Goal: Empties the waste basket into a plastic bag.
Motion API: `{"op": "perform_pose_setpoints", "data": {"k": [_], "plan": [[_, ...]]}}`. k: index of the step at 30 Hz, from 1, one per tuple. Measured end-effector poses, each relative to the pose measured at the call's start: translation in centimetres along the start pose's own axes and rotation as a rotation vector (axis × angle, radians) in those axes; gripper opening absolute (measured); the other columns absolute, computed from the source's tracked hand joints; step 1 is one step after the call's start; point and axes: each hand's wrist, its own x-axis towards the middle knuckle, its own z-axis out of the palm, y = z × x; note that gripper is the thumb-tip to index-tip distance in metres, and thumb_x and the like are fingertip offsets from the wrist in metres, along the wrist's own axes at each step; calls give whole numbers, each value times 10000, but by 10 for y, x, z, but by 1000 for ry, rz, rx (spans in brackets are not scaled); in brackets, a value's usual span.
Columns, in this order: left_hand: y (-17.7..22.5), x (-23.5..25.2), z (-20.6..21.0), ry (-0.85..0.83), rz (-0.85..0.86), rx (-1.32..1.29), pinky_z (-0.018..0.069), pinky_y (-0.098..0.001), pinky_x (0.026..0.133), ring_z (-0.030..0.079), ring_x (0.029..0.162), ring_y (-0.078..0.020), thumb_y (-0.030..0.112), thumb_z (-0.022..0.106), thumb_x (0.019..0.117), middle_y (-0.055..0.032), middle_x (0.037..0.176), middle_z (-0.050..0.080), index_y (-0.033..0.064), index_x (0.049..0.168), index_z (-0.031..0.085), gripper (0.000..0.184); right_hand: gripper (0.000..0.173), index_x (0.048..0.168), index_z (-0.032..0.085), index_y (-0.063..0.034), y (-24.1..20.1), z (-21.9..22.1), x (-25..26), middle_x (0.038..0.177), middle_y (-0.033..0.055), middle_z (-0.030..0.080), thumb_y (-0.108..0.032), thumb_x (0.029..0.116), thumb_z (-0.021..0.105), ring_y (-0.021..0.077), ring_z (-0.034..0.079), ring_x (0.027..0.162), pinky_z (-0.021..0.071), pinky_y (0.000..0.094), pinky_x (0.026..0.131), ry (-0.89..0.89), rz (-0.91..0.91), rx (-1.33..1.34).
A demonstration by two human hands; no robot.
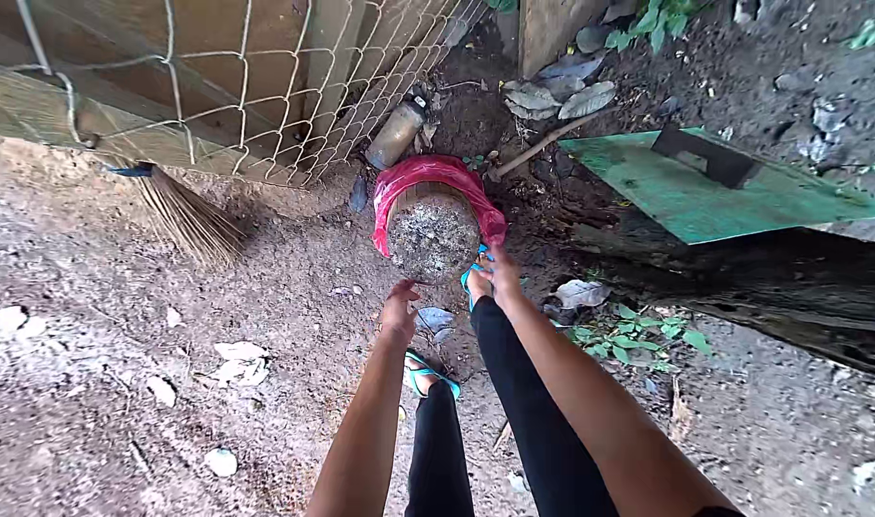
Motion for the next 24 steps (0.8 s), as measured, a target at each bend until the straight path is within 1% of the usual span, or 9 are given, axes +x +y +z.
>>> {"op": "perform_pose_setpoints", "data": {"k": [1, 3, 5, 9, 12, 15, 16, 19, 24], "plan": [[1, 3, -3, 19, 19, -2, 320, -646, 1070, 340, 1462, -315, 37, 413, 1019, -127, 1607, 375, 106, 1578, 329, 569, 515, 1522, 408, -15, -13, 1, 0, 1505, 224, 481, -351, 1139, 330, 323, 559, 1278, 494, 484, 994, -41, 9, 101], [7, 10, -7, 31, 19, 8, 361, -667, 1015, 373, 1421, -353, 24, 421, 1009, -155, 1578, 392, 238, 1632, 210, 692, 575, 1558, 397, -84, -32, 5, 4, 1586, 171, 422, -448, 1131, 269, 327, 491, 1384, 456, 551, 1043, -130, 14, 109], [13, 11, -10, 8, 14, 48, 386, -635, 947, 428, 1338, -350, 4, 428, 993, -172, 1525, 445, 264, 1623, 257, 703, 596, 1537, 438, -77, -45, 9, 7, 1571, 181, 439, -476, 1126, 273, 335, 493, 1372, 445, 555, 1044, -163, 18, 3], [22, -4, -8, -53, 58, 130, 414, -564, 870, 503, 1243, -309, -57, 406, 947, -161, 1491, 515, 195, 1597, 338, 701, 624, 1505, 466, -48, -61, 10, 10, 1444, 232, 534, -514, 1099, 381, 349, 583, 1222, 505, 524, 961, -145, 17, -156], [23, -19, -1, -83, 87, 103, 416, -552, 882, 528, 1169, -285, -99, 415, 918, -177, 1446, 545, 145, 1593, 332, 723, 583, 1498, 457, -58, -66, 2, 10, 1398, 238, 541, -483, 1103, 404, 359, 576, 1209, 499, 552, 950, -135, -16, -233], [14, -37, 7, -91, 175, 67, 428, -354, 703, 558, 926, -168, -144, 430, 888, -179, 1348, 605, 96, 1561, 375, 716, 547, 1508, 434, -82, -69, -11, 3, 1455, 226, 508, -455, 1110, 393, 366, 549, 1268, 490, 570, 947, -124, -60, -280], [10, -43, 9, -103, 203, 40, 441, -337, 723, 573, 966, -176, -166, 427, 873, -204, 1372, 588, 71, 1558, 373, 727, 546, 1525, 411, -91, -71, -16, -1, 1491, 218, 486, -450, 1115, 378, 363, 536, 1301, 486, 572, 964, -126, -58, -288], [3, -58, 15, -112, 244, 24, 468, -394, 869, 563, 1155, -258, -192, 435, 839, -243, 1458, 511, 44, 1563, 360, 765, 546, 1551, 378, -89, -74, -30, -14, 1539, 216, 437, -428, 1123, 359, 359, 517, 1327, 487, 562, 972, -121, -61, -295], [0, -70, 15, -81, 245, 69, 479, -429, 882, 568, 1191, -287, -200, 465, 821, -242, 1478, 499, 57, 1549, 394, 775, 495, 1528, 381, -63, -70, -39, -33, 1516, 215, 439, -333, 1116, 434, 333, 526, 1297, 508, 532, 937, -116, -112, -328]]}}
